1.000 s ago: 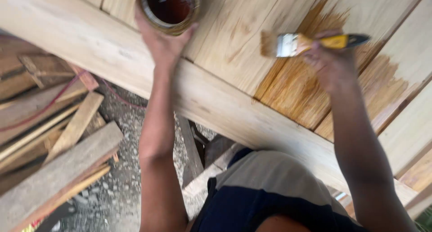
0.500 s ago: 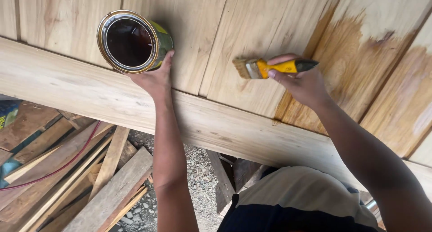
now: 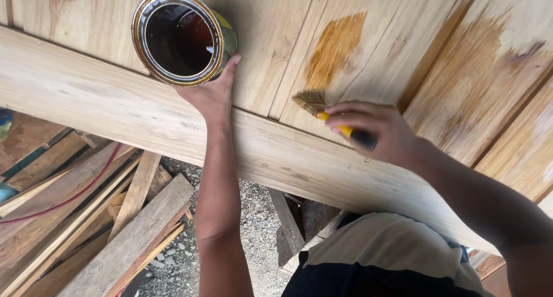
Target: Applying varnish or stain to a wooden door using a paint brush.
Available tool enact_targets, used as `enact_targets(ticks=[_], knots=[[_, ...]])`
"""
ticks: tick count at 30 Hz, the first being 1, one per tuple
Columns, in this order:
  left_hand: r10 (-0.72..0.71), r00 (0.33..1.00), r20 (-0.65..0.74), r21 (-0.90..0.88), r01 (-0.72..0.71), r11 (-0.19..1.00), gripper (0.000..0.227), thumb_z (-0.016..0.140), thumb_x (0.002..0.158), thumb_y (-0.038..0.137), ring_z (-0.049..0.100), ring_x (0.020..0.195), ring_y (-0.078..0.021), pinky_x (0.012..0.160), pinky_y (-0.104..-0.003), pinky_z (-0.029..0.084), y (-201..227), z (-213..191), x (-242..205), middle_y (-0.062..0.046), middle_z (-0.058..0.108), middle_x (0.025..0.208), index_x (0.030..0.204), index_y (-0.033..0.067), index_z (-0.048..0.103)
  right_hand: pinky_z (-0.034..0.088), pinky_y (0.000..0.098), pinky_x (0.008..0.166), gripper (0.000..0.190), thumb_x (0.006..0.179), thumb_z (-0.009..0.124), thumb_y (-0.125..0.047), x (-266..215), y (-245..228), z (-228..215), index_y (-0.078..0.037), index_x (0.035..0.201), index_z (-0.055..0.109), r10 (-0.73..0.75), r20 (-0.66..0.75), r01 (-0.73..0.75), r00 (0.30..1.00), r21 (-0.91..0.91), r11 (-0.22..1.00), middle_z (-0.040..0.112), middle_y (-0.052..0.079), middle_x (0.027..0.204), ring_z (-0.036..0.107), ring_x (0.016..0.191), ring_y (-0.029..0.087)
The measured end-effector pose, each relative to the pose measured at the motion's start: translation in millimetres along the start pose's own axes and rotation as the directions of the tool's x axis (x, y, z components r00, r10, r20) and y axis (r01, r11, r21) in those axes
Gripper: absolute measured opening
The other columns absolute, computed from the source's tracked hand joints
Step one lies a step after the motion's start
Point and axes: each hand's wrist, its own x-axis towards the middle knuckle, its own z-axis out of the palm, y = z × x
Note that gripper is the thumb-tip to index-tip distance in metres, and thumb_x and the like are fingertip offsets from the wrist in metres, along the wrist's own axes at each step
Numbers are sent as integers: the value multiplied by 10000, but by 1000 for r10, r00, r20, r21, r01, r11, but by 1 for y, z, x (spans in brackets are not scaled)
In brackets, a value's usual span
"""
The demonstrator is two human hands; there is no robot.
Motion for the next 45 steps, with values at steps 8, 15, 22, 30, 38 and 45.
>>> enact_targets(ticks=[8, 15, 22, 30, 38, 45], knots=[[-26, 1000, -14, 44, 26, 999, 1232, 1043, 702, 471, 509, 1395, -325, 1263, -483, 420, 0, -1, -2, -236, 441, 1488, 1504, -64, 276, 685, 343, 835, 160, 1014, 774, -36, 24, 53, 10, -63, 1157, 706, -76, -201, 53, 977, -118, 992, 703, 152, 1282, 762, 1035, 246], [20, 999, -27, 75, -18, 997, 1318, 1037, 695, 513, 475, 1417, -350, 1269, -493, 405, -16, 1, -5, -249, 394, 1498, 1528, -63, 193, 671, 292, 767, 186, 954, 779, -79, 11, 3, 12, -87, 1130, 719, 162, 136, -195, 977, 280, 940, 765, 121, 1135, 775, 913, 185], [-41, 999, -12, -32, 41, 999, 1363, 1047, 669, 525, 468, 1447, -354, 1310, -495, 396, -12, 0, -7, -248, 379, 1532, 1544, -44, 170, 643, 296, 832, 154, 1045, 745, -94, 33, 3, -5, -52, 1180, 683, 295, 173, -342, 940, 417, 842, 748, 120, 1090, 752, 932, 167], [-52, 999, 12, 59, 51, 997, 1424, 1062, 650, 555, 400, 1493, -359, 1328, -496, 354, -24, 3, -8, -241, 341, 1543, 1556, -20, 125, 623, 378, 844, 181, 969, 721, -168, 53, 8, 9, -103, 1137, 738, 462, 521, -631, 718, 205, 748, 779, 93, 1044, 750, 918, 179], [-10, 1000, 11, 89, 9, 996, 1353, 1072, 691, 549, 433, 1470, -355, 1333, -495, 361, -28, 2, -3, -227, 362, 1520, 1549, -21, 194, 625, 284, 789, 224, 977, 716, -176, 82, 7, 34, -115, 1192, 708, 469, 489, -643, 736, 288, 709, 773, 76, 1049, 755, 888, 137], [27, 1000, 14, 31, -27, 999, 1501, 1036, 683, 591, 297, 1548, -385, 1358, -543, 255, -43, -2, -4, -271, 258, 1595, 1584, -30, 9, 636, 269, 807, 191, 1007, 731, -176, 14, 17, 17, -94, 1178, 705, 458, 391, -597, 799, 419, 684, 762, 93, 1080, 743, 918, 145]])
